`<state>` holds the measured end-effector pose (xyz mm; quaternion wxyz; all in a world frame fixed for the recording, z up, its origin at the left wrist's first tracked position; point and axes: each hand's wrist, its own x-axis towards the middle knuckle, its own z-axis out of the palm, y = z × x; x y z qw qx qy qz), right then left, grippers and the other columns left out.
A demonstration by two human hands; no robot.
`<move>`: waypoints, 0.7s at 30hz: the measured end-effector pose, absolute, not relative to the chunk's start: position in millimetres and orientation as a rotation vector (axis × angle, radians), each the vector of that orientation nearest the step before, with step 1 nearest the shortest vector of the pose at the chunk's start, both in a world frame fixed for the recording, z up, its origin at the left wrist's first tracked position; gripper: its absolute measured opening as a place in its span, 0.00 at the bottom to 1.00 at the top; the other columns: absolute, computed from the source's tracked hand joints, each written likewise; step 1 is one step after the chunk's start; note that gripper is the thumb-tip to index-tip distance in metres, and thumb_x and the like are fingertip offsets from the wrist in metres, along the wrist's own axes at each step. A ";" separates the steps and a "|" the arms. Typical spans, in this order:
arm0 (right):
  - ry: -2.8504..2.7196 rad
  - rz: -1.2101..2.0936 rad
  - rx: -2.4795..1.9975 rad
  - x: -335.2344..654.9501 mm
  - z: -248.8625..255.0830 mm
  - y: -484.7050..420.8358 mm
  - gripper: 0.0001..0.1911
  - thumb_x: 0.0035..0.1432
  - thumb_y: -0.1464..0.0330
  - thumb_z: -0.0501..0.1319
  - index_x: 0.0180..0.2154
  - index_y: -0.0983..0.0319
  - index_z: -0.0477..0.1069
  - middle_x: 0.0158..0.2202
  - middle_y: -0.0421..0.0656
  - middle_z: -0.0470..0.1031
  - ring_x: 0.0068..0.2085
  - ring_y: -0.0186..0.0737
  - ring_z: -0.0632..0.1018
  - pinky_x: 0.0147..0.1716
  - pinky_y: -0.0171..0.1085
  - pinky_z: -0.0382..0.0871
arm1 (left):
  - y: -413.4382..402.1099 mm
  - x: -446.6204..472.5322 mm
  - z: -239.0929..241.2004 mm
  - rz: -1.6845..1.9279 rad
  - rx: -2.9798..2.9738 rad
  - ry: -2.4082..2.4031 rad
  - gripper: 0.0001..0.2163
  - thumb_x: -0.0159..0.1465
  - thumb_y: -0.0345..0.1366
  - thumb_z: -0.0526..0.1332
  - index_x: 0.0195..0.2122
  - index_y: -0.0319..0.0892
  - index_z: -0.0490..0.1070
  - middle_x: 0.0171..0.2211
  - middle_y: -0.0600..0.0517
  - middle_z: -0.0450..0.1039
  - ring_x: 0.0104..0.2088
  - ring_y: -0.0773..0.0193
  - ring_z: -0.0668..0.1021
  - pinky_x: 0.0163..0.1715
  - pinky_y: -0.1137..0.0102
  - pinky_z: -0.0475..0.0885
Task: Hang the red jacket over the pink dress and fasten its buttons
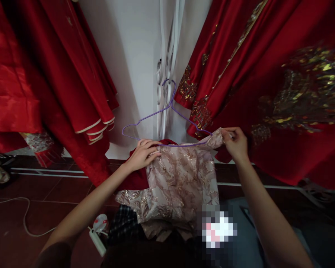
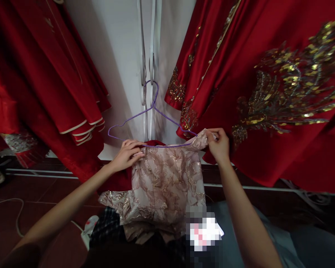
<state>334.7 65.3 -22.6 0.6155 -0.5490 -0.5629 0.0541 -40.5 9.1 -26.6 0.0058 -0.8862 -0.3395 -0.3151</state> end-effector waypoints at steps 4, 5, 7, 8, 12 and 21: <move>-1.370 0.137 -1.258 330.3 -12.6 67.6 0.06 0.52 0.65 0.60 0.32 0.59 0.66 0.33 0.46 0.75 0.34 0.41 0.75 0.34 0.37 0.67 | 10.0 -36.9 -26.5 -1.003 -2.800 -1.060 0.13 0.66 0.42 0.52 0.34 0.44 0.73 0.53 0.52 0.68 0.52 0.59 0.67 0.53 0.59 0.57; -1.367 0.121 -1.285 329.5 -10.5 68.9 0.05 0.52 0.65 0.60 0.32 0.59 0.66 0.33 0.46 0.75 0.35 0.41 0.75 0.35 0.37 0.67 | 9.9 -36.0 -26.1 -1.012 -2.807 -1.061 0.13 0.66 0.42 0.51 0.34 0.44 0.73 0.53 0.51 0.69 0.52 0.59 0.68 0.53 0.59 0.57; -1.336 0.085 -1.340 328.2 -7.4 71.9 0.04 0.52 0.66 0.60 0.31 0.59 0.66 0.33 0.46 0.75 0.35 0.41 0.75 0.35 0.38 0.67 | 9.3 -34.8 -25.2 -1.031 -2.814 -1.068 0.13 0.66 0.42 0.51 0.33 0.44 0.73 0.52 0.51 0.69 0.51 0.59 0.68 0.53 0.60 0.57; -1.322 0.077 -1.354 327.1 -6.3 73.1 0.04 0.52 0.66 0.60 0.31 0.59 0.67 0.33 0.46 0.75 0.35 0.41 0.75 0.35 0.38 0.67 | 9.0 -34.6 -24.8 -1.040 -2.814 -1.074 0.14 0.66 0.42 0.50 0.33 0.44 0.73 0.52 0.51 0.70 0.51 0.60 0.68 0.53 0.60 0.57; -1.435 0.138 -1.271 316.7 -0.2 75.4 0.04 0.53 0.66 0.60 0.32 0.59 0.68 0.34 0.45 0.76 0.35 0.41 0.74 0.36 0.37 0.67 | 9.6 -34.3 -24.7 -1.061 -2.827 -1.089 0.14 0.66 0.42 0.50 0.32 0.44 0.73 0.52 0.52 0.70 0.51 0.60 0.69 0.53 0.61 0.57; -1.544 0.029 -1.290 300.8 24.1 69.0 0.05 0.54 0.66 0.59 0.33 0.59 0.71 0.35 0.44 0.77 0.36 0.41 0.75 0.39 0.38 0.67 | 16.2 -21.3 -27.5 -1.034 -2.810 -1.131 0.14 0.67 0.42 0.50 0.35 0.45 0.73 0.53 0.52 0.69 0.51 0.61 0.70 0.52 0.61 0.57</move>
